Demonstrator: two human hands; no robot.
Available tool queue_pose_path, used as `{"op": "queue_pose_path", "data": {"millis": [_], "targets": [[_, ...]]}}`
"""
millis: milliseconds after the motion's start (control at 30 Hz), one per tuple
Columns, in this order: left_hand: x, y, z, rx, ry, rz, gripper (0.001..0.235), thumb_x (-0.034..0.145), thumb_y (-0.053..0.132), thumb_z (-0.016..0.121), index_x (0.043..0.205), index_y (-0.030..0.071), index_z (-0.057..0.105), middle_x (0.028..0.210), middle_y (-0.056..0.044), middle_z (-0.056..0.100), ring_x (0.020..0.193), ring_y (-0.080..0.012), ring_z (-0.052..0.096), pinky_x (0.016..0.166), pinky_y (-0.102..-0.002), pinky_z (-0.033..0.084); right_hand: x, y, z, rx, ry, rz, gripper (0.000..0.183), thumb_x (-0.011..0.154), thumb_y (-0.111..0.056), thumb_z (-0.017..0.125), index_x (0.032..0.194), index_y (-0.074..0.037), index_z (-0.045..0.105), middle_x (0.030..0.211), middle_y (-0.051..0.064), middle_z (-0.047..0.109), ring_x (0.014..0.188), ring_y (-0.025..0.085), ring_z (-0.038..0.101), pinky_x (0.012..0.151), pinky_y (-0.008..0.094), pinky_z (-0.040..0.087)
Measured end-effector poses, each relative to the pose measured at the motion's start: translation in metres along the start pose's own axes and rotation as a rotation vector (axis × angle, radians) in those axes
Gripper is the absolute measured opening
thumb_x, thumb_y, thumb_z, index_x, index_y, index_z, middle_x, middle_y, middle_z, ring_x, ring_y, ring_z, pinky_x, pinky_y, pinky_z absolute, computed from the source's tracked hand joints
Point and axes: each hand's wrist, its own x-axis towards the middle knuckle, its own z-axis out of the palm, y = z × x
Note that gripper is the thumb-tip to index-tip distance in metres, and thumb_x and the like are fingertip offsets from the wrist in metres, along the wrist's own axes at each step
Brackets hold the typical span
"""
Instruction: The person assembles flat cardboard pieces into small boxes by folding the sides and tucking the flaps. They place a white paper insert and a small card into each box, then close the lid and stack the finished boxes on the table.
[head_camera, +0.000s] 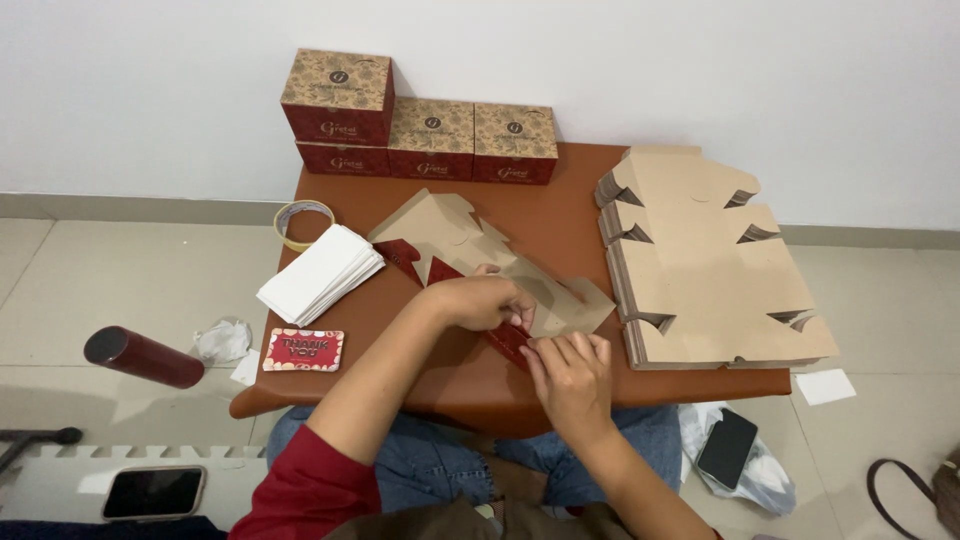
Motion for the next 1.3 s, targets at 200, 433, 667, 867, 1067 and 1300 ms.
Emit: {"op": "queue_pose_path", "data": {"millis": [200,433,667,867,1067,1300], "targets": [[-0.033,0.033,-0.007,-0.018,0.057,-0.035,0.040,0.104,0.041,0.045,0.121,0.017,0.073,0.115,-0.011,0.076,0.125,-0.0300,0.063,0.122,-0.061,-0.005,0.004,0.011,-0.012,0.160,-0.165,-0.049,0.004,0.091,-0.017,0.069,0.091,-0.018,0.072,0.089,-0.001,0.068,0.089,0.022,0.064,0.081,0.037,0.047],[-0.050,0.068,0.036,0.076,0.315,0.059,0.038,0.093,0.024,0.066,0.127,0.006,0.065,0.109,-0.017,0.074,0.124,-0.0336,0.059,0.118,-0.069,-0.005,0.019,0.069,-0.033,-0.029,-0.295,0.012,0.040,0.089,0.011,0.047,0.113,-0.013,0.067,0.124,0.012,0.057,0.114,0.033,0.058,0.088,0.041,0.046],[-0.047,0.077,0.083,0.207,0.688,0.060,0.039,0.091,0.020,0.066,0.126,0.004,0.058,0.099,-0.013,0.071,0.100,-0.0278,0.063,0.116,-0.069,0.010,0.013,0.095,-0.031,-0.098,-0.288,0.056,0.032,0.084,0.005,0.058,0.109,-0.014,0.069,0.147,0.015,0.049,0.131,0.033,0.053,0.098,0.042,0.047],[-0.082,0.081,0.087,0.266,0.771,0.025,0.011,0.086,0.007,0.062,0.094,0.008,0.069,0.084,-0.005,0.059,0.090,-0.0236,0.057,0.120,-0.069,0.013,0.004,0.087,-0.068,0.260,-0.390,0.250,0.010,0.081,-0.006,0.069,0.087,-0.011,0.076,0.135,0.008,0.059,0.113,0.023,0.063,0.088,0.034,0.052],[-0.110,0.070,0.090,0.260,0.825,-0.165,0.013,0.083,0.006,0.061,0.095,0.008,0.067,0.099,-0.007,0.063,0.111,-0.0240,0.059,0.122,-0.068,0.008,0.003,0.061,-0.072,0.513,-0.589,0.255,0.011,0.080,-0.011,0.073,0.087,-0.012,0.081,0.086,-0.004,0.073,0.075,0.012,0.061,0.061,0.026,0.051],[-0.118,0.080,0.096,0.055,0.922,-0.130,0.044,0.081,0.030,0.078,0.118,0.011,0.064,0.118,-0.005,0.062,0.122,-0.0228,0.056,0.118,-0.063,0.016,0.021,-0.008,-0.034,0.608,-0.350,-0.037,0.010,0.078,-0.007,0.075,0.088,-0.008,0.074,0.080,0.001,0.068,0.064,0.016,0.057,0.059,0.028,0.049]]}}
